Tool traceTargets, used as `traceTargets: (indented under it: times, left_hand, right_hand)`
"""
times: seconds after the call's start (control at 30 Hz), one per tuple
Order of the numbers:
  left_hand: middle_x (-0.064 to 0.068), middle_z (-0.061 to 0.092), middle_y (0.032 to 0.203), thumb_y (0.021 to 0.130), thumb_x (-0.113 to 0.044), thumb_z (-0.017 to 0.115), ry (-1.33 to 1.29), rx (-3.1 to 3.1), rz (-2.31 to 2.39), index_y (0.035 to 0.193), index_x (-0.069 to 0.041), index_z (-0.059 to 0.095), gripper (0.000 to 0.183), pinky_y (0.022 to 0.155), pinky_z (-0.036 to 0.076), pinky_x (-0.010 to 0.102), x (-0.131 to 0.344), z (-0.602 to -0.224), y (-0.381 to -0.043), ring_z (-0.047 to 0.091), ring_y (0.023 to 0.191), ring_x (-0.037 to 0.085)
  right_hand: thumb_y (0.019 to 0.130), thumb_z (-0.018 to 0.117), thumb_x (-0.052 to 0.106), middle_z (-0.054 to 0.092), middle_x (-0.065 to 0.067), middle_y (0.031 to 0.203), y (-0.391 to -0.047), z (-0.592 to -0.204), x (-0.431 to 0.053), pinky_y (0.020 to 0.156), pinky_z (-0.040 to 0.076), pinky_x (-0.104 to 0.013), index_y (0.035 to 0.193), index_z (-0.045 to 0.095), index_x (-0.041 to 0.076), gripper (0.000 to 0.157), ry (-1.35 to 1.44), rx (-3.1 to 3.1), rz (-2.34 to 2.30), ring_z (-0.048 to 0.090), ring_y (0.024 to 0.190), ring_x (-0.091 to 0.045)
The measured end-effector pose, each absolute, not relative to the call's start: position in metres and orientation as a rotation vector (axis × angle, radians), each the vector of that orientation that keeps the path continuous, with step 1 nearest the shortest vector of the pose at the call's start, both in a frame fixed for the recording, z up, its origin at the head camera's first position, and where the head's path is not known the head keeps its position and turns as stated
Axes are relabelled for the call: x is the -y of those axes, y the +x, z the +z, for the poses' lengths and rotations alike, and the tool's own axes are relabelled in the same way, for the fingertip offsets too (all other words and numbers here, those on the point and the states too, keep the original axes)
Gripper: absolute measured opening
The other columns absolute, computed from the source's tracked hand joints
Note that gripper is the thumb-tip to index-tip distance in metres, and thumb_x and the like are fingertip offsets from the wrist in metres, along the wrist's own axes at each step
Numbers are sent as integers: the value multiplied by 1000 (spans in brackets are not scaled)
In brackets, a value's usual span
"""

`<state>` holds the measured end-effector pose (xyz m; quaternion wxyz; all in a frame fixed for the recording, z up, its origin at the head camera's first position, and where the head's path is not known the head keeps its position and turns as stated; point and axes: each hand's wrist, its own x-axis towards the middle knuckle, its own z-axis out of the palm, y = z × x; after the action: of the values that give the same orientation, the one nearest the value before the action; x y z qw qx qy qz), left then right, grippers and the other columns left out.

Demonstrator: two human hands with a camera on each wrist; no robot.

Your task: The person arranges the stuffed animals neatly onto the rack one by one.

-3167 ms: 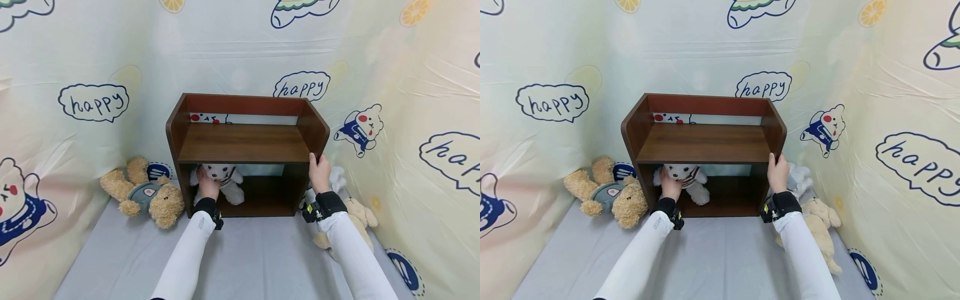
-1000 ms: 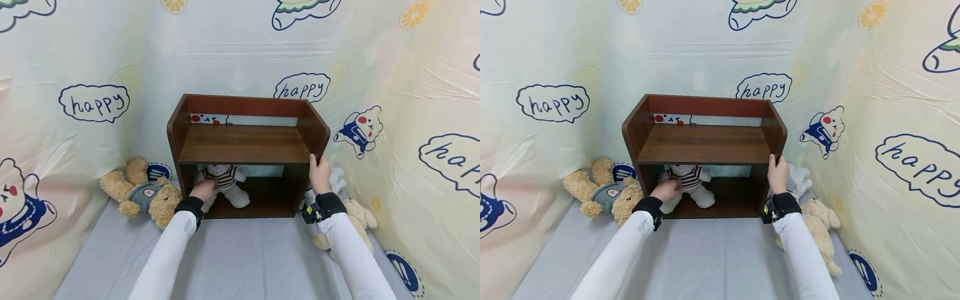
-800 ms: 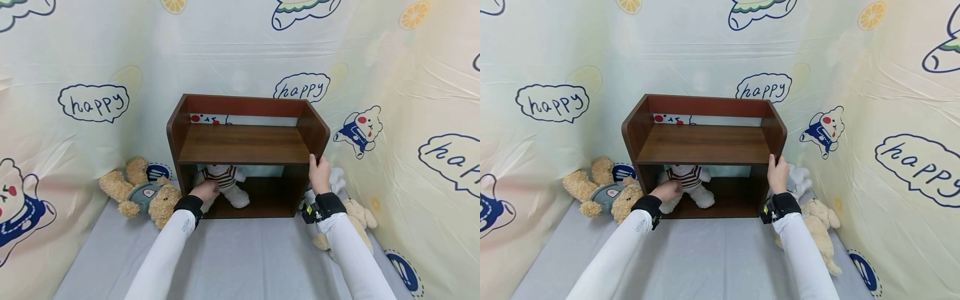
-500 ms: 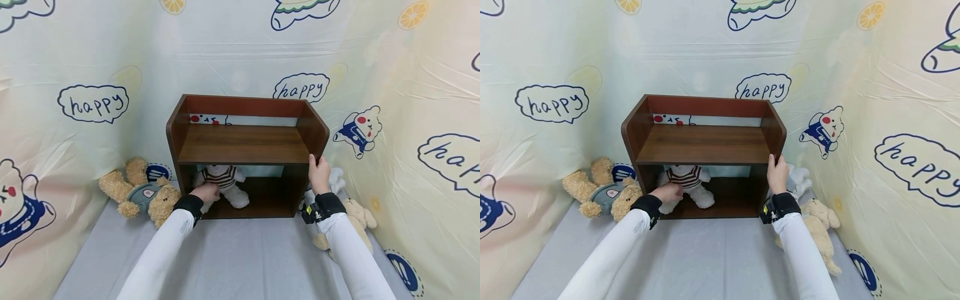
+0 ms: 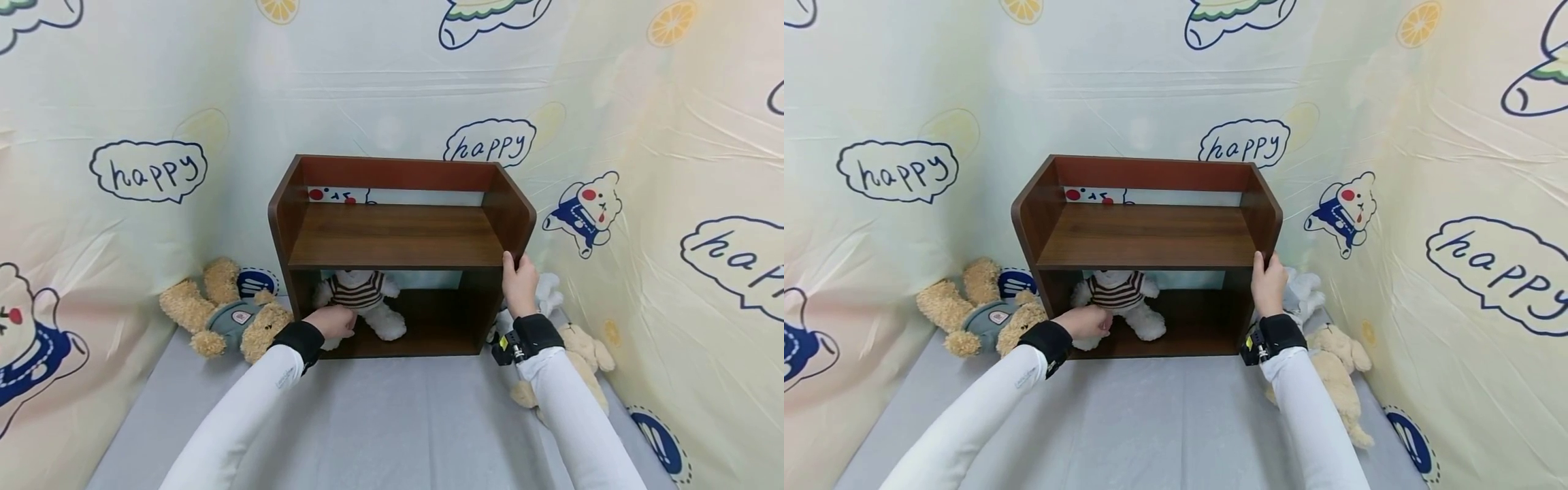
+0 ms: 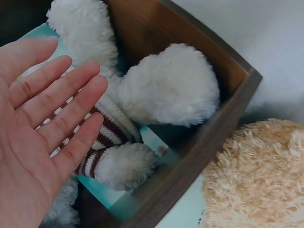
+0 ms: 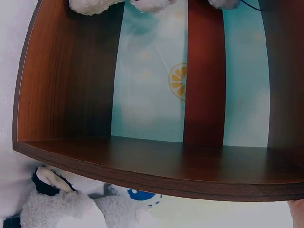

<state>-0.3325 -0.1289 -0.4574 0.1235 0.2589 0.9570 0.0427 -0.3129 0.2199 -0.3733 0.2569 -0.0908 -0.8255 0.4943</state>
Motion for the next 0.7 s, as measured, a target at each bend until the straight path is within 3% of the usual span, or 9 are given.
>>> traceTargets:
  times: [0.27, 0.7]
  left_hand:
    - [-3, 53, 73, 83, -17, 65, 837, -2791, 98, 78, -12, 58, 10, 65, 46, 30, 138, -463, -328, 50, 66, 12]
    - [-5, 51, 68, 82, -16, 66, 879, -2764, 111, 78, -13, 56, 11, 59, 43, 28, 146, -454, -313, 48, 61, 11]
  right_hand:
    - [96, 42, 27, 56, -21, 102, -314, -374, -220, 72, 36, -35, 111, 53, -5, 37, -228, 2239, 1323, 46, 87, -28]
    - [96, 42, 28, 56, -20, 99, -313, -375, -220, 71, 35, -35, 110, 54, -5, 37, -232, 2236, 1324, 46, 86, -28]
